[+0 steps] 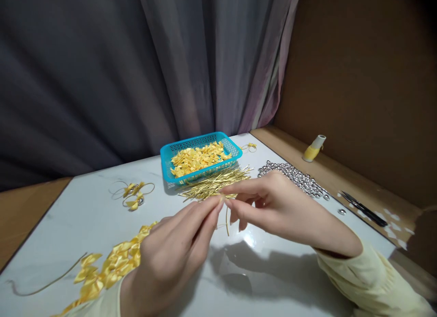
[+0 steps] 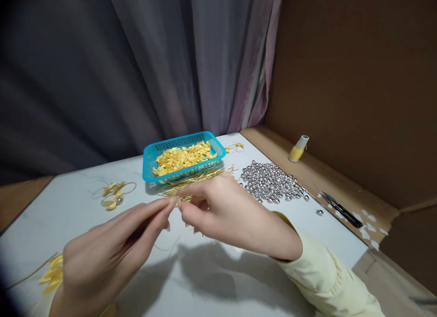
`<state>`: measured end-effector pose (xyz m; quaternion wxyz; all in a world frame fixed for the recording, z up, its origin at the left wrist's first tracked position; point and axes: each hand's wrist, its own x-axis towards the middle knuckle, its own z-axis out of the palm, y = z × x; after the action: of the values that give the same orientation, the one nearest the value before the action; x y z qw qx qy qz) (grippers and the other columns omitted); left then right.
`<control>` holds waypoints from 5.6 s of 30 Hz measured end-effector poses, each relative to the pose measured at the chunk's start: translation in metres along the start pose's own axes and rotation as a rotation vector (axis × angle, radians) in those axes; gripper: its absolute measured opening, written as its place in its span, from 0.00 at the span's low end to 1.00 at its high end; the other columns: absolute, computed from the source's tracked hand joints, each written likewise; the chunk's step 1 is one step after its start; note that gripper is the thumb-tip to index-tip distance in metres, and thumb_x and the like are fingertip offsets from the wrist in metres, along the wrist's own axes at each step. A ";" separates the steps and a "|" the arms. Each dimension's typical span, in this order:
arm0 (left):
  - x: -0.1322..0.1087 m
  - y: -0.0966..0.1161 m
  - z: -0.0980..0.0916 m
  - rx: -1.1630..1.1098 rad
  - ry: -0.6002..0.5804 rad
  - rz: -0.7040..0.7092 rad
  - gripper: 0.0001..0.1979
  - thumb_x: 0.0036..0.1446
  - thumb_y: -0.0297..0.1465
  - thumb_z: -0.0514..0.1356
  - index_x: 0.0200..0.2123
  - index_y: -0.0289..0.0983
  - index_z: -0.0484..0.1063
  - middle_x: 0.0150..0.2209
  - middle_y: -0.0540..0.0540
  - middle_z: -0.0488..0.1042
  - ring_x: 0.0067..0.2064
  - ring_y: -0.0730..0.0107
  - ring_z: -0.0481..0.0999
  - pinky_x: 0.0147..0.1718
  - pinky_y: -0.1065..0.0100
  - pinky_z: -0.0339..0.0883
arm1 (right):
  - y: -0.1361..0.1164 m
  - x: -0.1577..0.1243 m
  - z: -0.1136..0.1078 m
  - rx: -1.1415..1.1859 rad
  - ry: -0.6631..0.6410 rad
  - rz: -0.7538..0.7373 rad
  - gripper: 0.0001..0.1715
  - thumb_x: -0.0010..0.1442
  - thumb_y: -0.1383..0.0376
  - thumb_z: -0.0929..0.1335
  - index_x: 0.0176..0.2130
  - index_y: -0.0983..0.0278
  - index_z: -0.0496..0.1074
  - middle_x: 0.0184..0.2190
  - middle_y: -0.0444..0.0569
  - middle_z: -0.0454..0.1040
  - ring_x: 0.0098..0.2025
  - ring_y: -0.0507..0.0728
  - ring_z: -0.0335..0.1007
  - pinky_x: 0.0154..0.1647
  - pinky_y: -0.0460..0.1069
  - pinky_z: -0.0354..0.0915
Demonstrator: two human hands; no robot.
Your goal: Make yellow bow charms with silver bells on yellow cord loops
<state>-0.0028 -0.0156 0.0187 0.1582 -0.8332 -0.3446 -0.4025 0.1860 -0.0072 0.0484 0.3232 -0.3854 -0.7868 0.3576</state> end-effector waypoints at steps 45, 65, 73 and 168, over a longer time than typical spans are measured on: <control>0.001 0.005 -0.004 -0.141 -0.064 -0.196 0.05 0.61 0.28 0.56 0.39 0.40 0.71 0.30 0.52 0.80 0.28 0.72 0.80 0.30 0.73 0.74 | 0.000 -0.011 0.013 -0.415 0.207 -0.211 0.09 0.62 0.71 0.64 0.31 0.67 0.73 0.17 0.38 0.61 0.17 0.44 0.52 0.22 0.42 0.50; 0.009 0.003 -0.011 -0.351 -0.109 -0.312 0.05 0.59 0.27 0.59 0.34 0.41 0.74 0.22 0.57 0.73 0.16 0.82 0.63 0.25 0.78 0.68 | 0.006 -0.011 0.013 -0.583 0.320 -0.379 0.08 0.62 0.71 0.64 0.34 0.69 0.73 0.19 0.42 0.70 0.18 0.47 0.59 0.22 0.45 0.51; 0.013 -0.004 -0.010 -0.820 -0.269 -0.624 0.08 0.60 0.32 0.58 0.34 0.44 0.78 0.15 0.56 0.63 0.15 0.80 0.58 0.11 0.78 0.52 | 0.003 -0.007 0.010 -0.522 0.210 -0.248 0.11 0.62 0.70 0.63 0.35 0.70 0.75 0.17 0.41 0.65 0.18 0.46 0.59 0.22 0.44 0.51; 0.016 0.004 -0.013 -0.779 -0.293 -0.638 0.07 0.58 0.29 0.58 0.30 0.39 0.76 0.13 0.57 0.61 0.16 0.79 0.58 0.15 0.76 0.54 | -0.003 -0.001 -0.005 0.187 -0.003 0.039 0.09 0.59 0.70 0.69 0.32 0.66 0.62 0.22 0.42 0.72 0.22 0.46 0.69 0.20 0.38 0.61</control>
<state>-0.0002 -0.0178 0.0397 -0.3437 -0.7314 -0.4245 -0.4083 0.1891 -0.0080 0.0530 0.3493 -0.3683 -0.7427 0.4366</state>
